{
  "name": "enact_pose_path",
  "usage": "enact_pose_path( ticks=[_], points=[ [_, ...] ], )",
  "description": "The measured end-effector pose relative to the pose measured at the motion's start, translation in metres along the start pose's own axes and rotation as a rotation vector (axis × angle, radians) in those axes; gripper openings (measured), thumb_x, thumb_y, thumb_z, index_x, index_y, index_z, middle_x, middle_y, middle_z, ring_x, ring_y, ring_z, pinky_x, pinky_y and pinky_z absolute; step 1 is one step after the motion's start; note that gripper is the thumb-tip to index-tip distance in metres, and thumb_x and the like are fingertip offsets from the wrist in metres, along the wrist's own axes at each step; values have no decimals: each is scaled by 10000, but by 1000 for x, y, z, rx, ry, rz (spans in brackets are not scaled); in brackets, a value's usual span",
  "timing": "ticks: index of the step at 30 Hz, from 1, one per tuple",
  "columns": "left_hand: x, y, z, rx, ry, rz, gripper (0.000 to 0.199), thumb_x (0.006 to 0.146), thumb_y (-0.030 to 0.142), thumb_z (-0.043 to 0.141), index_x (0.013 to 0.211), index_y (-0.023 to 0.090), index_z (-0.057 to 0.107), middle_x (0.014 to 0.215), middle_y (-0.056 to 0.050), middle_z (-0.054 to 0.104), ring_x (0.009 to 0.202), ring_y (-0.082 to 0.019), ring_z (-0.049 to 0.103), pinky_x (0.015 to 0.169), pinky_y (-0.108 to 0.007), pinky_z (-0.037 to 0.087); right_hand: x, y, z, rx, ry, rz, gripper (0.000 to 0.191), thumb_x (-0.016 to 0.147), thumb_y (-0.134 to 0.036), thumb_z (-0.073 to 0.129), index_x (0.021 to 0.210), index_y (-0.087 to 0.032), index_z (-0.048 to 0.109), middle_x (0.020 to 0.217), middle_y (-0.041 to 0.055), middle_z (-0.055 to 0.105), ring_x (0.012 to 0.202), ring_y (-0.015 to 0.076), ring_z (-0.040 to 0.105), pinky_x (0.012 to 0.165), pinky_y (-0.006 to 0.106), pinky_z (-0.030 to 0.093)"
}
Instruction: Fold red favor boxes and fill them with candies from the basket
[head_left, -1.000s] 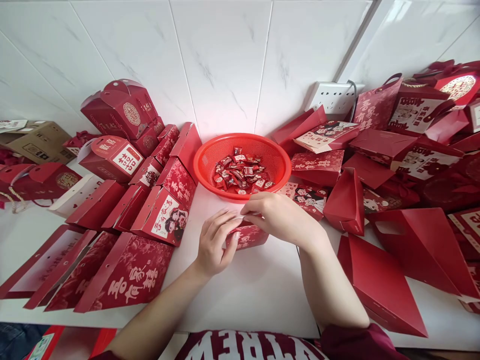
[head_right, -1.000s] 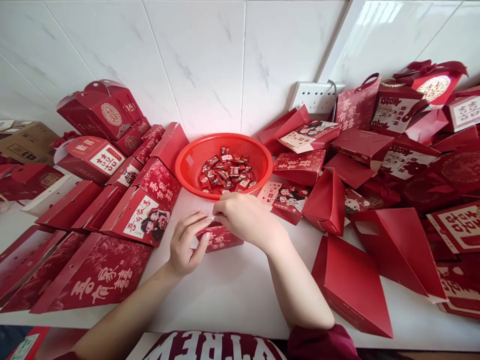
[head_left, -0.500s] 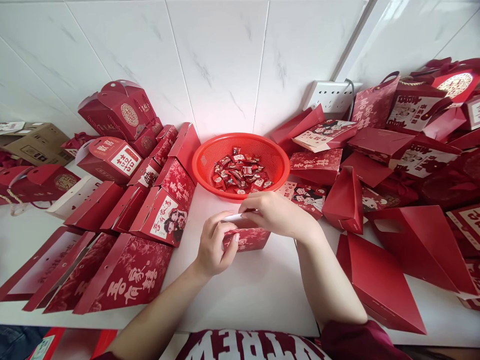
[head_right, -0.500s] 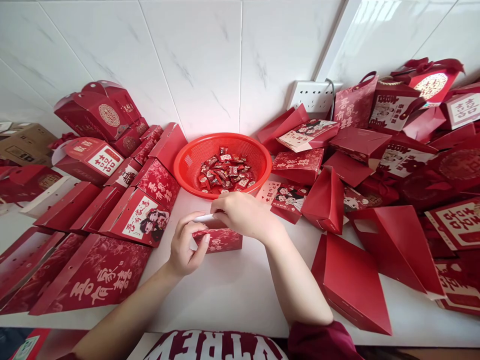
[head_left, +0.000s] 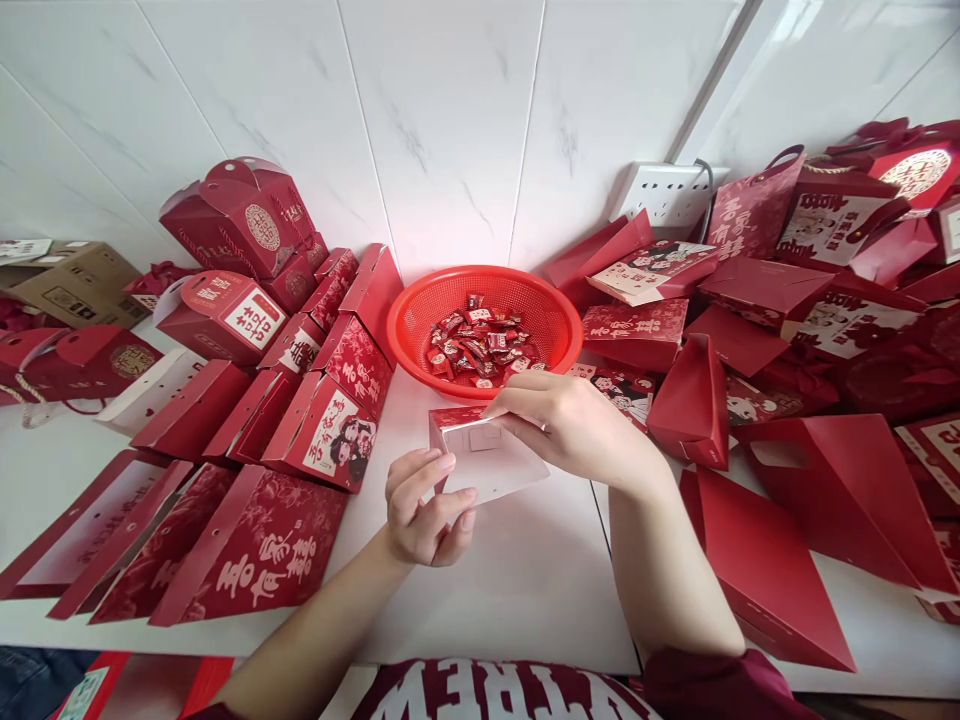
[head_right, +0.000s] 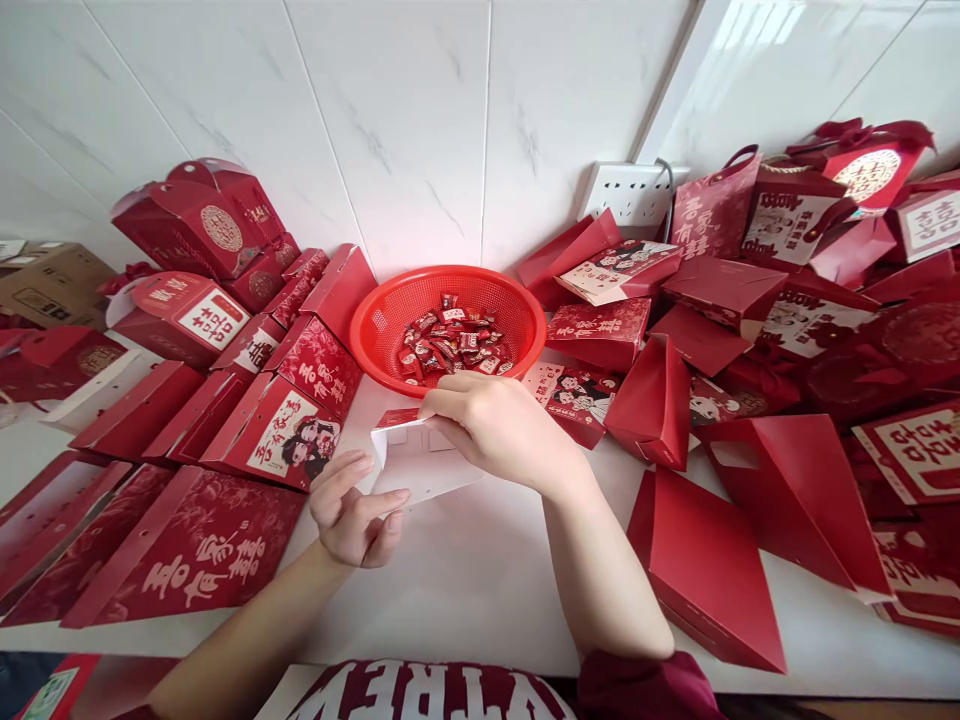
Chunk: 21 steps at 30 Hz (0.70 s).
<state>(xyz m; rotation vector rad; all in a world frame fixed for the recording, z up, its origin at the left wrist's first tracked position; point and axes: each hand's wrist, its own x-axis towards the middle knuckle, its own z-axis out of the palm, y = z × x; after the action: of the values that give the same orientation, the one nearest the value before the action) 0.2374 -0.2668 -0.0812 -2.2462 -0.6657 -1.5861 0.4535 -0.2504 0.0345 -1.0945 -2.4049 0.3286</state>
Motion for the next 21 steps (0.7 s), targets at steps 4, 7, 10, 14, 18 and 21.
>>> enact_pose_path(
  ticks=[4,7,10,14,18,21],
  points=[
    [1,-1,-2,-21,0,-43,104,770,238,558,829,225,642,1234,-91,492,1055,-269,532,822,-430,509,2,5,4,33,5,73,170,952,-163,493,921,-183,659,872,31,648,770,143,562,667,237,361],
    [4,-9,-3,-149,-58,-183,142,810,201,522,809,216,663,1371,-74,465,1163,-298,529,903,-472,490,8,9,13,84,-23,98,163,917,-124,523,864,-187,664,821,14,656,702,129,550,648,231,350],
    [6,-18,0,-313,-175,-340,206,879,195,452,854,195,657,1381,-93,489,1219,-293,522,985,-494,451,13,9,23,106,-35,125,170,899,-118,532,807,-186,657,782,4,649,661,119,531,623,227,337],
    [6,-21,10,-353,-250,-488,64,876,193,522,919,174,566,1212,-130,555,1189,-261,532,972,-449,463,17,15,26,153,-5,176,183,929,-187,501,845,-198,664,826,6,660,729,125,564,654,224,369],
    [4,-17,15,-314,-251,-504,70,854,159,552,907,176,510,1142,-122,531,1221,-264,500,974,-428,452,27,50,21,48,88,465,269,989,-304,393,967,-194,637,957,47,679,848,155,604,730,247,422],
    [3,-16,14,-306,-258,-503,76,863,166,544,919,181,496,1171,-129,516,1221,-260,493,980,-427,442,48,87,22,-112,50,678,219,929,-200,471,1081,-144,619,1094,125,660,964,208,610,776,291,439]
  ],
)
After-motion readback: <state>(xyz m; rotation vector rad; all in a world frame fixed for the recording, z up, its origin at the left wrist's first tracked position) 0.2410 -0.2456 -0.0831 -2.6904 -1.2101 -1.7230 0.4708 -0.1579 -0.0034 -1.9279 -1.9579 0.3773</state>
